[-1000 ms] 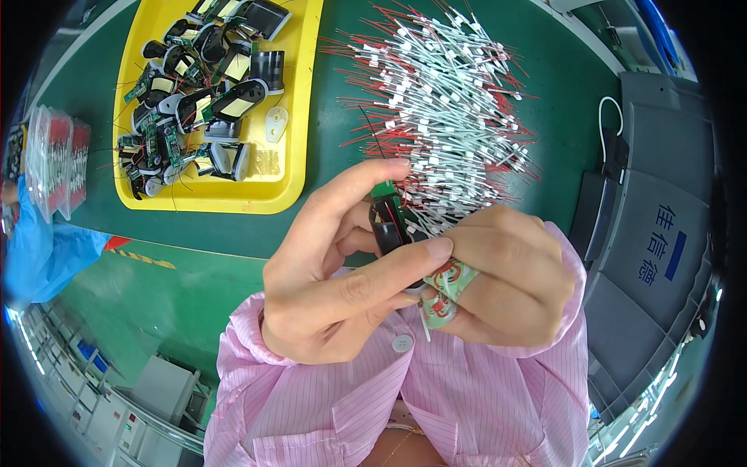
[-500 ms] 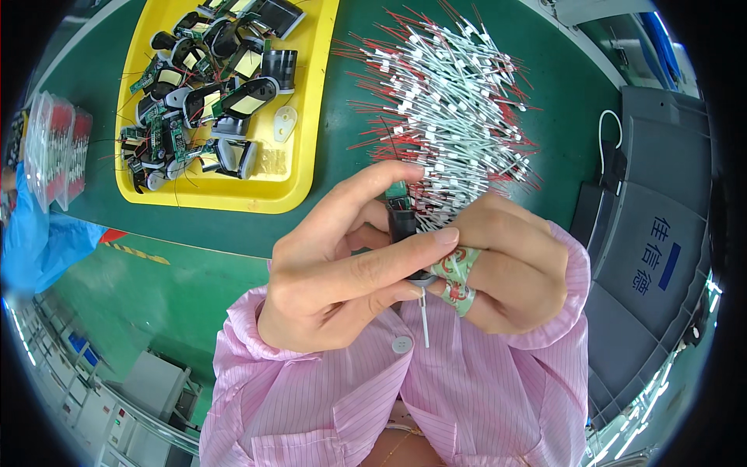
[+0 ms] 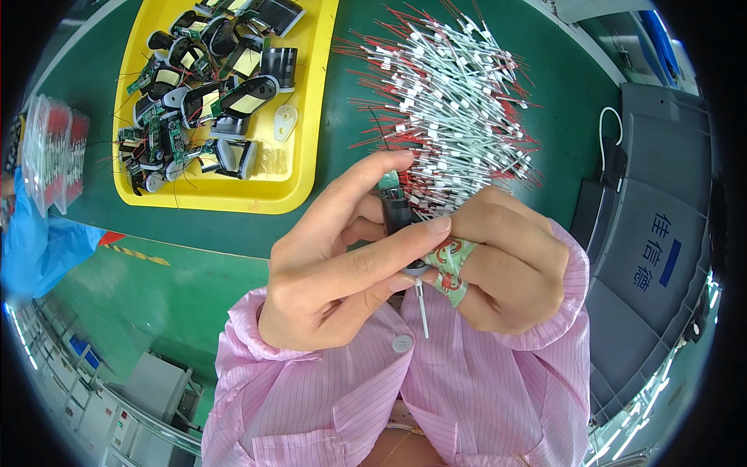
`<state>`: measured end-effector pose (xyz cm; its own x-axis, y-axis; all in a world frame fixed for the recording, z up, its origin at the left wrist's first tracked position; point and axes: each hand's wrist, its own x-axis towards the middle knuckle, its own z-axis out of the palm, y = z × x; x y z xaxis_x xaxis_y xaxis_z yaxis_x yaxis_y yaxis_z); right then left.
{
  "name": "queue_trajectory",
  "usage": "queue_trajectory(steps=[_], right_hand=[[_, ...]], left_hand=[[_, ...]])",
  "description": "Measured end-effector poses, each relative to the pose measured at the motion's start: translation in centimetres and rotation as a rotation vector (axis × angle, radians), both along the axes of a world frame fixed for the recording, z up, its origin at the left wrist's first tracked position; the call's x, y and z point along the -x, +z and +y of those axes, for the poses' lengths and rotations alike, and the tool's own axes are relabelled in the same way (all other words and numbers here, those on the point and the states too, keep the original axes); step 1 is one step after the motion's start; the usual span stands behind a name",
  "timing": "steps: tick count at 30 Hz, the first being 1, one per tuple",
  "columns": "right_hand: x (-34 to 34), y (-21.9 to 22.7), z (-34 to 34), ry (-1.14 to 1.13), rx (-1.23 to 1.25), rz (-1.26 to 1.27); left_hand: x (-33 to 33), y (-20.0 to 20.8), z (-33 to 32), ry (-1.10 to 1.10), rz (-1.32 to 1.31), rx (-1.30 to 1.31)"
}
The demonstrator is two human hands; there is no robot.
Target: The person assembles small electronic or plastic components with wire leads by hand at a manufacturing workbench.
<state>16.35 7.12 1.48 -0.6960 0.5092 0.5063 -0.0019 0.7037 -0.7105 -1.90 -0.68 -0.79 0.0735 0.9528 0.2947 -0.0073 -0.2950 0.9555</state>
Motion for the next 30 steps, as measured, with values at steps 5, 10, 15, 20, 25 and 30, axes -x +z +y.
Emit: queue_trajectory(steps=[5,10,15,20,25,30], right_hand=[[0.0,-0.2,-0.4,-0.026,-0.032,0.01],[0.3,-0.4,-0.4,-0.084,-0.211,0.024],[0.4,0.0,-0.2,-0.036,-0.097,0.023],[0.4,-0.2,0.2,0.011,0.011,0.045],[0.2,-0.1,0.4,0.002,-0.032,0.01],[0.3,-1.0,0.8,0.093,0.057,0.11]], left_hand=[[0.1,-0.1,0.0,-0.033,-0.027,0.006],[-0.2,0.6,-0.1,-0.005,0.06,0.023],[-0.4,0.5,0.0,0.02,0.115,-0.025],[-1.3,-0.5,0.2,0.169,0.077,-0.158],[-1.5,-0.7,0.5,0.152,0.052,-0.158],[-0.9,-0.8,0.6,0.107,-0.004,-0.158]])
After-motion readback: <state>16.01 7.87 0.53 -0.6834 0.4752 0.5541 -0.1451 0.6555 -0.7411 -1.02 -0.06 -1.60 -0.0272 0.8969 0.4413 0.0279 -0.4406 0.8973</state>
